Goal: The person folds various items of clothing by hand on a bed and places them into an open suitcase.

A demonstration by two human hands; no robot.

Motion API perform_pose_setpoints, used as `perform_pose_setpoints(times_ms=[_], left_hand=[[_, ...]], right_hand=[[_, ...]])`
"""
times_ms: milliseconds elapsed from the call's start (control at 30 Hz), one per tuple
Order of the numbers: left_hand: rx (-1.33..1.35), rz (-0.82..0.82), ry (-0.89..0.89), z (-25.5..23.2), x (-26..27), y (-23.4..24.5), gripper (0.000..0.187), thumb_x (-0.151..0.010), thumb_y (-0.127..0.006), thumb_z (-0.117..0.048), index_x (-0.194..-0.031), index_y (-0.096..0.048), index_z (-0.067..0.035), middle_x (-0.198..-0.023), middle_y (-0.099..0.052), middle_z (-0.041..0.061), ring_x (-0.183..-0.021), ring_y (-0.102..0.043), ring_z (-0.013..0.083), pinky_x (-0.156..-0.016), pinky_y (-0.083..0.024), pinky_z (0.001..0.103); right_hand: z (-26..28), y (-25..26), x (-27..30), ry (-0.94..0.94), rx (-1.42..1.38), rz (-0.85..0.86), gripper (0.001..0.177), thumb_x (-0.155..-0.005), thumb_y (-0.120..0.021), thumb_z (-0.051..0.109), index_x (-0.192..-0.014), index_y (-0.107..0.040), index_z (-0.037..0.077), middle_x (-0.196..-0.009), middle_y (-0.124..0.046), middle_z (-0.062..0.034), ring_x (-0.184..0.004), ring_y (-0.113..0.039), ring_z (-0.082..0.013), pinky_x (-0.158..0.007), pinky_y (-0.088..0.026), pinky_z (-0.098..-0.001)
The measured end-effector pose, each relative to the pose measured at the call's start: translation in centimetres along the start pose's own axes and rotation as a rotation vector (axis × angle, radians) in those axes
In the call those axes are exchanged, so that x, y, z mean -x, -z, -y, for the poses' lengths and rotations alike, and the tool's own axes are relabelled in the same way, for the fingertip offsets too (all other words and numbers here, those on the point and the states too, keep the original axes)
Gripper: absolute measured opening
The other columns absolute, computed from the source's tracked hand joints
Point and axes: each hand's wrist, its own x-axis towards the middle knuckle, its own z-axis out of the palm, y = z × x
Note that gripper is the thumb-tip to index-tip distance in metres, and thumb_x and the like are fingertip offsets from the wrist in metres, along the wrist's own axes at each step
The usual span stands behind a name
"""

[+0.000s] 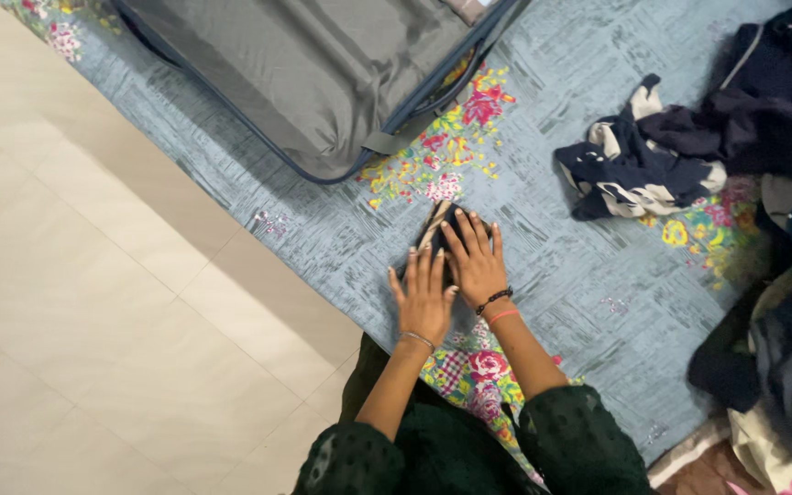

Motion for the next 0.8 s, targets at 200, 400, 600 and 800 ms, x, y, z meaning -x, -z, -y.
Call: perform_pose_setpoints(times_ms=[200, 400, 600, 800], left_hand=[[-0.113, 0.276, 0.149, 2.5, -1.4, -2.1, 0.094, -0.092, -0.053, -0.061, -0.162, -0.019, -0.010, -0.171, -0.012, 0.006, -0.157, -0.011, 0.0217, -0.123, -0.005, 0.064], [-0.096, 0.268, 0.191, 2.4, -1.2, -2.6, 0.090, -0.092, -0.057, -0.058, -0.161, -0.019, -0.014, -0.171, -0.009, 0.006, -0.157, -0.009, 0.0247, -0.123, -0.005, 0.061], [-0.067, 0.329, 0.226, 2.2, -1.7, -1.8, 0.091, -0.089, -0.060, -0.056, -0.162, -0.020, -0.017, -0.170, -0.008, 0.005, -0.156, -0.008, 0.0294, -0.122, -0.005, 0.060], [0.136, 0.112, 0.167, 2.5, -1.6, -0.7, 0.086, -0.093, -0.063, -0.040, -0.161, -0.022, -0.006, -0.166, -0.025, 0.017, -0.154, -0.022, 0.0385, -0.123, -0.020, 0.051]], right_hand=[[-1.9, -1.5, -3.5, 0.133, 0.112, 0.156, 0.063, -0.099, -0.055, 0.043, -0.157, -0.042, 0.021, -0.166, -0.033, -0.0051, -0.155, -0.025, -0.0268, -0.124, -0.009, -0.0611], [-3.4, -2.5, -4.6, 0.165, 0.087, 0.248, 0.063, -0.097, -0.052, 0.048, -0.155, -0.043, 0.025, -0.166, -0.033, -0.0009, -0.155, -0.025, -0.0228, -0.123, -0.006, -0.0630], [-3.6, -2.5, -4.8, 0.174, 0.143, 0.254, 0.061, -0.096, -0.052, 0.048, -0.153, -0.044, 0.028, -0.167, -0.030, -0.0002, -0.155, -0.022, -0.0249, -0.121, -0.004, -0.0651], [-3.2, -3.4, -2.6, -0.063, 0.063, 0.102, 0.068, -0.098, -0.057, 0.047, -0.156, -0.040, 0.015, -0.165, -0.027, -0.0183, -0.153, -0.022, -0.0391, -0.120, -0.010, -0.0619]])
